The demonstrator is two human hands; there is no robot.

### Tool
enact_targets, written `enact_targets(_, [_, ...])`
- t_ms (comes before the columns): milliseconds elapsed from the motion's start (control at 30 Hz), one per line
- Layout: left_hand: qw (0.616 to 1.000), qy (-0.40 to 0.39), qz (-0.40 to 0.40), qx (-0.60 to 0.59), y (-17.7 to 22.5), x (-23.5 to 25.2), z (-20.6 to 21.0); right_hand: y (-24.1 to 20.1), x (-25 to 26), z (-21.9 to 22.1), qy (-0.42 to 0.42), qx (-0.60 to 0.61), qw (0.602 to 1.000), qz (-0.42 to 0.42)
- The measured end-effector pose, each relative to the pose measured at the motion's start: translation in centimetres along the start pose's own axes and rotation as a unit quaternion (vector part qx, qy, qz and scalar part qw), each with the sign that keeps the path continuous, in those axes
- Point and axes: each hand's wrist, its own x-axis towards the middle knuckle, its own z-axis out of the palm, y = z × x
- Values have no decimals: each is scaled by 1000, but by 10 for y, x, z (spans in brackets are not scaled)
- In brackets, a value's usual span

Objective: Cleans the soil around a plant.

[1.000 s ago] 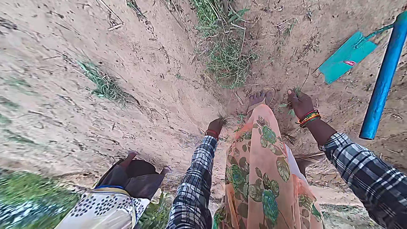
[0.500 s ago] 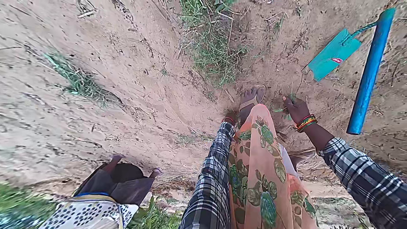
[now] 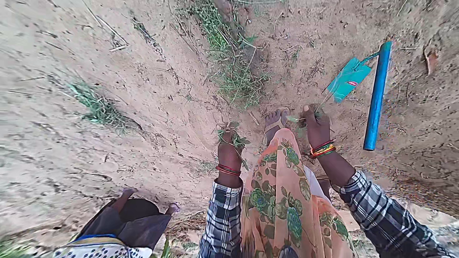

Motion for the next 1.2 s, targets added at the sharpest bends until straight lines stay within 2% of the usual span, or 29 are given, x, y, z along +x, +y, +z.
enact_targets(67, [1000,-27,4,-7,59,-32,9,-62,-8,18,-110,-11,994,-14])
enact_targets(133, [998,-11,-32,-55,96,-66,35,-115,-5,34,-191,-71,979,-22])
enact_targets(200, [992,9,-75,-105,102,-111,71,-153,-8,38,-204,-127,970,-36])
enact_targets(267, [986,-35,-120,-107,70,-152,103,-171,-13,28,-187,-140,972,-25])
enact_targets(333, [988,-111,-104,-28,6,-169,130,-159,-2,7,-151,-134,979,-23])
enact_targets(400, [971,-165,-131,114,-39,-169,145,-133,6,-29,-98,-197,975,-29])
enact_targets(467, [955,-200,-194,107,-47,-165,158,-99,19,-75,12,-297,954,-38])
enact_targets(500, [956,-210,-171,109,-44,-164,163,-76,27,-98,78,-332,940,-19])
enact_targets(567, [965,-207,-117,106,-36,-165,163,-32,33,-130,154,-346,920,96])
enact_targets(667, [972,-183,-139,45,-27,-150,175,17,55,-139,130,-246,922,270])
enact_targets(733, [978,-162,-133,20,-22,-144,185,40,69,-134,116,-166,928,313])
enact_targets(833, [985,-139,-103,3,-8,-141,203,27,82,-129,140,-158,924,320])
enact_targets(900, [989,-123,-81,16,-8,-144,215,24,90,-139,115,-169,928,312])
enact_targets(1100, [966,-178,-148,112,-61,-161,237,40,94,-198,11,-143,956,256])
enact_targets(1200, [967,-156,-129,157,-92,-159,240,31,70,-240,-26,-170,966,191])
